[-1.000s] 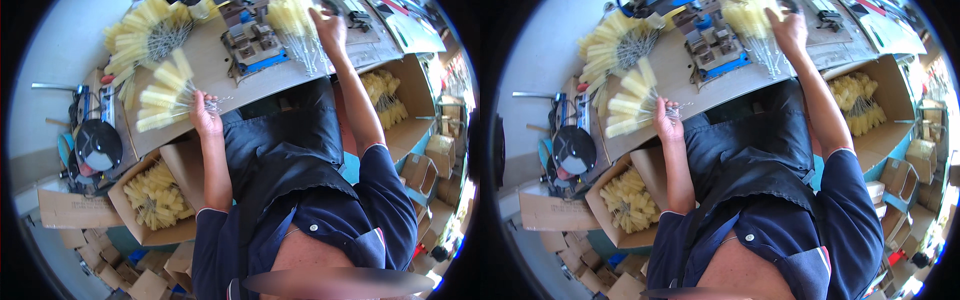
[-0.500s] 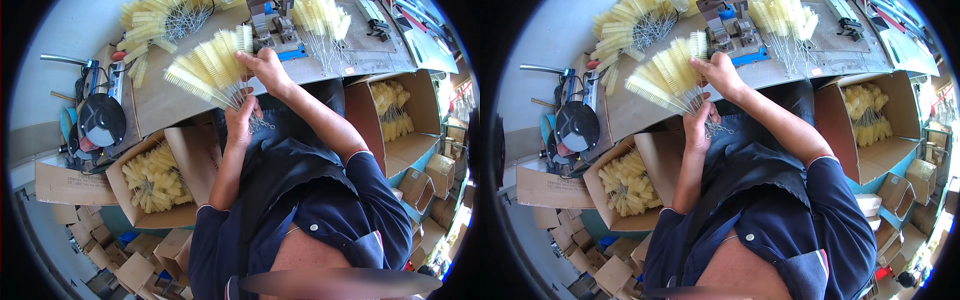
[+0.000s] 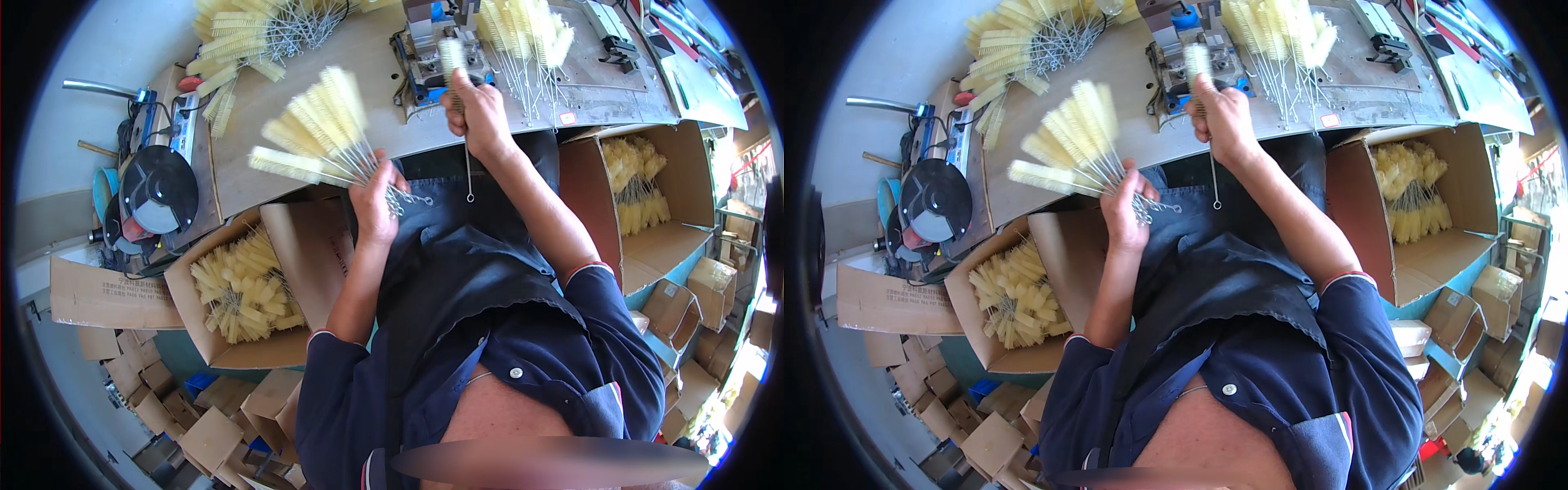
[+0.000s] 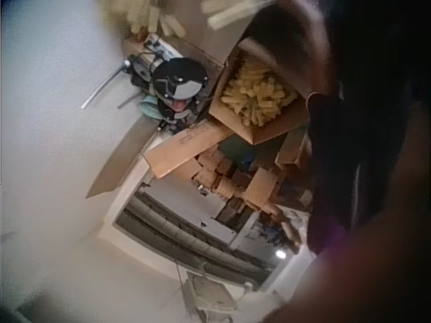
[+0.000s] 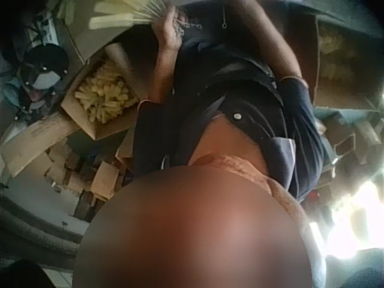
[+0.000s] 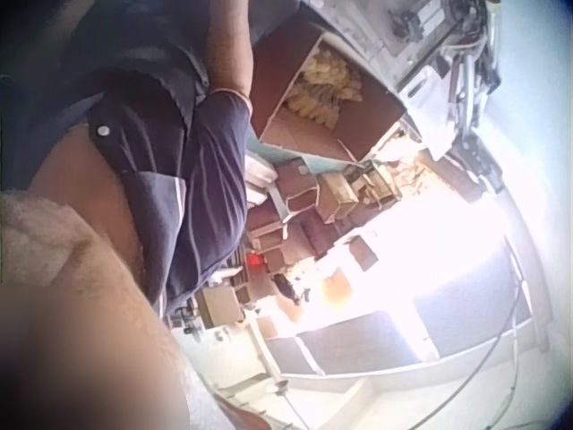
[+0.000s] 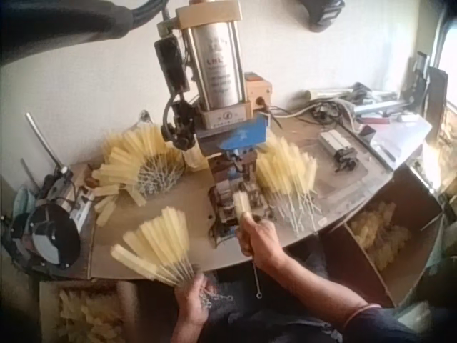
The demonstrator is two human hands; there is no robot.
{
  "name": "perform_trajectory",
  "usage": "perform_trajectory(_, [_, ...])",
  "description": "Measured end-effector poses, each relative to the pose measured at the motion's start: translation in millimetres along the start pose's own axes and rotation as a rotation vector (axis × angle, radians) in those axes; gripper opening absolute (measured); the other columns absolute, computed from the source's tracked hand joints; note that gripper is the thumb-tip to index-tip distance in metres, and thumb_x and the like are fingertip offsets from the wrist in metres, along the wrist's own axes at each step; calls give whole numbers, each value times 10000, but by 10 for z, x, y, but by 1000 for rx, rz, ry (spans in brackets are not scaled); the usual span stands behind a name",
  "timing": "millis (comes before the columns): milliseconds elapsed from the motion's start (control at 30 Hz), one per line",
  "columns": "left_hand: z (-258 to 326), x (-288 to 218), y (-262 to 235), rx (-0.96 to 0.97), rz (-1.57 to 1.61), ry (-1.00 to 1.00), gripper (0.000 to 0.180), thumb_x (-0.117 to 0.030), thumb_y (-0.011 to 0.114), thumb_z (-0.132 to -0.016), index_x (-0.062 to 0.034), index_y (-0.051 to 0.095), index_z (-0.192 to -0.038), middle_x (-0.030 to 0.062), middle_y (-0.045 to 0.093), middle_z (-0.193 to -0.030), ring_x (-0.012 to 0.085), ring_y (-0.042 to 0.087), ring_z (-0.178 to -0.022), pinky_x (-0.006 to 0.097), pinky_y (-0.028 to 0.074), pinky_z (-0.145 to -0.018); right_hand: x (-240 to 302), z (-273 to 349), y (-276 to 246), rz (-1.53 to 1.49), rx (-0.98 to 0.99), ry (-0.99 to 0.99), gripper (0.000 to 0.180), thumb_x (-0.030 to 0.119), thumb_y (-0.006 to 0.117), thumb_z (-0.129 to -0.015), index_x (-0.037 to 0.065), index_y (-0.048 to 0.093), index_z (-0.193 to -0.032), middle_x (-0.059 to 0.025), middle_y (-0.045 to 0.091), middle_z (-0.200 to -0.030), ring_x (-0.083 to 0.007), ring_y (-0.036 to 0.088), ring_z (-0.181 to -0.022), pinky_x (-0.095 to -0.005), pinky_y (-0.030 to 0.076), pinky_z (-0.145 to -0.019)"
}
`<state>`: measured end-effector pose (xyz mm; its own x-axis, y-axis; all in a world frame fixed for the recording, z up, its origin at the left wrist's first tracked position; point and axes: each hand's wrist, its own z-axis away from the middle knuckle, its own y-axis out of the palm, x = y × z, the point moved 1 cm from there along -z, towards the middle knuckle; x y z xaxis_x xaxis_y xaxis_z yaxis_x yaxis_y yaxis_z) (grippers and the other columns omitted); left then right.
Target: The person assembles brush components by hand, feeding brush bristles and metal wire into a brush assembly machine.
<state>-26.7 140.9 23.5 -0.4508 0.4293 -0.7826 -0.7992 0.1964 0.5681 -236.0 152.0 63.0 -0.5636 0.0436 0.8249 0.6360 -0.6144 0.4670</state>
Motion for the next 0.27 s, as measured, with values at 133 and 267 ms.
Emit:
perform_trajectory(133, [-295, -108, 50, -92, -12, 83, 236, -104, 638, -922, -6, 559, -1122, 37, 514, -777, 157, 540, -639, 315, 491, -583, -51, -166, 85, 13, 67, 117, 418, 353, 612, -997, -12, 534, -808, -68, 536, -664, -104, 422, -466, -273, 324, -394])
perform_trajectory(267, [-527, -143, 43, -85, -8, 101, 269, -127, 669, -907, -16, 564, -1128, 30, 518, -785, 155, 537, -646, 321, 491, -583, 16, -310, 151, -2, 110, 185, 384, 393, 626, -987, 41, 508, -886, -61, 550, -729, -89, 425, -512, -262, 326, -409])
